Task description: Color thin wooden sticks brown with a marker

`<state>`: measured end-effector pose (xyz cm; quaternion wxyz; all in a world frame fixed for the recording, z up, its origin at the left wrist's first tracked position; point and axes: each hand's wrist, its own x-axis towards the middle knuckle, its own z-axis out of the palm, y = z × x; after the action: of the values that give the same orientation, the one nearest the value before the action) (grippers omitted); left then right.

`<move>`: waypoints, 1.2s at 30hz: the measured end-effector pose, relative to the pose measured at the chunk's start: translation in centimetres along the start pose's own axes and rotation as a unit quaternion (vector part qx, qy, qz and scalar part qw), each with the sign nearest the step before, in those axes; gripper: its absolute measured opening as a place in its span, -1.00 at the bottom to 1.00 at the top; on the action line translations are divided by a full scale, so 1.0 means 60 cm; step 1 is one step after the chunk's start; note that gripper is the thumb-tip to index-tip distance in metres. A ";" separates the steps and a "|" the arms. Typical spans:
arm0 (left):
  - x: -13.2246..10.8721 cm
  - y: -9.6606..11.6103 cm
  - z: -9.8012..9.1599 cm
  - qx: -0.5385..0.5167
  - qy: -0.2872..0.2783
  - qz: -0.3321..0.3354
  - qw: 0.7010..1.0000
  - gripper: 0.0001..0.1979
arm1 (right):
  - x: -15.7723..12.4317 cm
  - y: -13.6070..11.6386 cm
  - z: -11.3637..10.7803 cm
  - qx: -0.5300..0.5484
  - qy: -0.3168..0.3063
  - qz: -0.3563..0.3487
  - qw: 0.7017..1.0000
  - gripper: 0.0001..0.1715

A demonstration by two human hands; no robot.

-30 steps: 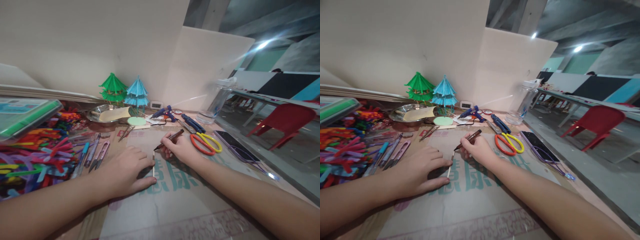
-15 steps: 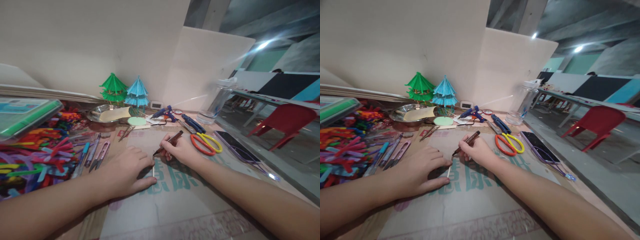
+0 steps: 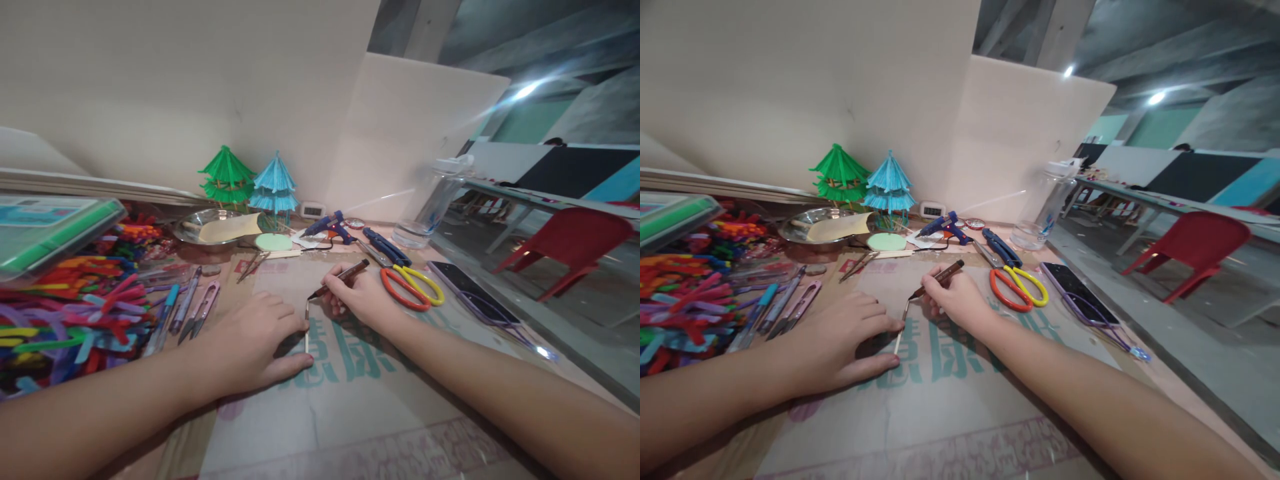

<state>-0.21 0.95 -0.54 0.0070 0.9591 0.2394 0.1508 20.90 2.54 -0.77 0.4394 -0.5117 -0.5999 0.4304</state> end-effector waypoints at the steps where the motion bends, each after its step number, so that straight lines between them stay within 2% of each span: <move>1: 0.000 0.000 0.000 0.001 -0.001 0.000 1.000 -0.68 | 0.000 0.000 0.000 -0.002 -0.005 0.000 1.000 -0.82; 5: 0.000 0.002 -0.003 0.003 -0.004 -0.001 1.000 -0.68 | -0.002 -0.003 0.000 -0.006 -0.019 0.004 1.000 -0.84; 11: 0.001 0.003 -0.004 0.004 -0.006 -0.002 1.000 -0.68 | -0.002 -0.004 0.002 -0.001 0.005 -0.010 1.000 -0.81; 25: 0.001 0.003 -0.004 0.005 -0.001 -0.002 1.000 -0.68 | -0.001 0.003 0.000 -0.006 -0.002 -0.025 1.000 -0.79; 34: 0.001 0.002 -0.004 0.002 0.001 0.003 1.000 -0.69 | -0.008 -0.009 0.001 -0.011 -0.046 0.002 0.999 -0.82; 36: 0.001 0.002 -0.004 0.001 0.003 0.002 1.000 -0.70 | -0.007 -0.007 0.001 -0.007 -0.038 -0.004 0.999 -0.82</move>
<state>-0.17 0.84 -0.31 0.0054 0.9591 0.2378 0.1535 20.78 2.07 -0.41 0.4146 -0.4956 -0.6213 0.4432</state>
